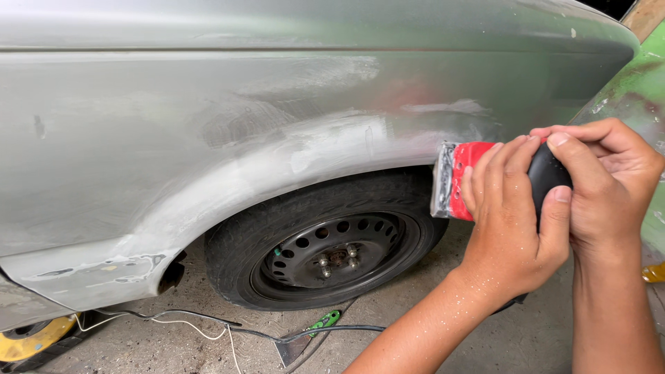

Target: The person uses a red electric sander to smooth the surface of a car's front fender. They move the sander back and forth over the area above the wheel well, occasionally adjusting their grip and position to reach different parts of the panel.

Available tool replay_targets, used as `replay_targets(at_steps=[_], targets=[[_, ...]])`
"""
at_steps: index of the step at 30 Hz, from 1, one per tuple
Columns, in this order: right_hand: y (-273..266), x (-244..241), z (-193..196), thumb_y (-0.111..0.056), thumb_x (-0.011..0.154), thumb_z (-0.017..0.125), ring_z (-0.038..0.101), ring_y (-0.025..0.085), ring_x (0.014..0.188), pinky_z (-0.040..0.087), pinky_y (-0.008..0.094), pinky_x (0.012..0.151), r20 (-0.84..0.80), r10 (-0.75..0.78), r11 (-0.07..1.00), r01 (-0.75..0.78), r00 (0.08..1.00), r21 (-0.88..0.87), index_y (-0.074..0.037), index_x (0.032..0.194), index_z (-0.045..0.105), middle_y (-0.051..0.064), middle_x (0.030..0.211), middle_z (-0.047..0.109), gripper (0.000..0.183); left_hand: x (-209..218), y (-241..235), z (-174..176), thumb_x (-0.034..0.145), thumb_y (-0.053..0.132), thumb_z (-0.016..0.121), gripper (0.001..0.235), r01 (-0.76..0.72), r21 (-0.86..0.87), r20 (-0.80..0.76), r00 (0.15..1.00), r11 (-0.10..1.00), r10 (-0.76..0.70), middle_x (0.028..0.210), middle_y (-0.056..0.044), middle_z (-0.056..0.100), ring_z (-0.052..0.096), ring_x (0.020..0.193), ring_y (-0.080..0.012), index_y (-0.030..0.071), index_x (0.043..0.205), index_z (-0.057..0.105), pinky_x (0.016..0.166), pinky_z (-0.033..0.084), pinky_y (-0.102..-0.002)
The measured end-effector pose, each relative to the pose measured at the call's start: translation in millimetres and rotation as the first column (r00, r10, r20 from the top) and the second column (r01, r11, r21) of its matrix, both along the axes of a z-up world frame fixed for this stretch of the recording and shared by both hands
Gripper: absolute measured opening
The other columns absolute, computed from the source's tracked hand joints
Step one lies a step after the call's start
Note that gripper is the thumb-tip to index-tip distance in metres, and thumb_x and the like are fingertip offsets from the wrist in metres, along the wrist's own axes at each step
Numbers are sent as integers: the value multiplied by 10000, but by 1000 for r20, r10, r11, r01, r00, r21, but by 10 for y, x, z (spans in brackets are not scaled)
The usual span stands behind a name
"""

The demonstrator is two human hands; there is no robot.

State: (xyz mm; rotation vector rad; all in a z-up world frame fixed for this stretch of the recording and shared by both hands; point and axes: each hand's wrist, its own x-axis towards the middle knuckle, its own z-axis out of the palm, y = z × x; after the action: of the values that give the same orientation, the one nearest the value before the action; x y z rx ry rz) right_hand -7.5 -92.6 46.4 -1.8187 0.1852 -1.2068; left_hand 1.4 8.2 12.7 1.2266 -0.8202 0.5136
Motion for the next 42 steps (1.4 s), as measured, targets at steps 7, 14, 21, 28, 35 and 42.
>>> replay_targets(at_steps=[7, 14, 21, 28, 35, 42], targets=[[133, 162, -28, -75, 1030, 630, 742, 147, 994, 619, 256, 986, 87, 93, 996, -94, 992, 2, -113, 980, 611, 103, 1066, 740, 66, 130, 190, 38, 1045, 349, 365, 524, -155, 48, 72, 986, 987, 152, 1493, -169, 505, 491, 1435, -401, 56, 1479, 401, 1235, 292, -588], [432, 195, 47, -96, 1045, 603, 702, 184, 961, 561, 287, 931, 164, 178, 981, -162, 970, -108, -53, 965, 575, 149, 1032, 729, 95, 333, 593, 242, 950, 368, 500, 492, -193, 234, 173, 973, 953, 154, 1358, -103, 623, 594, 1287, -291, 132, 1381, 511, 1123, 374, -456], [726, 239, 125, -185, 1011, 631, 585, 102, 828, 486, 265, 823, 156, 130, 991, -126, 979, -38, -89, 941, 713, -9, 857, 672, 145, 494, 809, 405, 928, 380, 585, 514, -63, 198, 296, 955, 978, 2, 1355, -267, 575, 585, 1313, -412, -6, 1258, 504, 1171, 454, -504], [760, 232, 212, -234, 1042, 499, 596, 116, 863, 494, 275, 824, 262, 406, 910, -415, 875, -23, -80, 919, 632, 4, 866, 639, 237, 637, 757, 427, 1053, 429, 475, 572, -7, 200, 378, 923, 980, -71, 1518, -268, 516, 561, 1451, -383, 3, 1436, 454, 1242, 509, -493], [-210, 455, -202, -354, 1021, 387, 713, 252, 1059, 540, 332, 997, 520, 341, 723, -572, 783, 388, 8, 1039, 718, 195, 1087, 747, 491, 556, -3, 475, 961, 230, 542, 306, -94, 251, 359, 933, 963, -2, 1298, -96, 692, 737, 1125, -258, 174, 1241, 650, 989, 590, -389], [811, 473, -55, -393, 989, 397, 690, 353, 1121, 539, 428, 1038, 710, 445, 626, -757, 545, 188, 29, 1062, 687, 258, 1161, 713, 517, 677, 853, 558, 1040, 363, 497, 369, 45, 315, 346, 925, 948, -159, 1359, -260, 656, 618, 1399, -386, 80, 1222, 648, 1151, 503, -452]])
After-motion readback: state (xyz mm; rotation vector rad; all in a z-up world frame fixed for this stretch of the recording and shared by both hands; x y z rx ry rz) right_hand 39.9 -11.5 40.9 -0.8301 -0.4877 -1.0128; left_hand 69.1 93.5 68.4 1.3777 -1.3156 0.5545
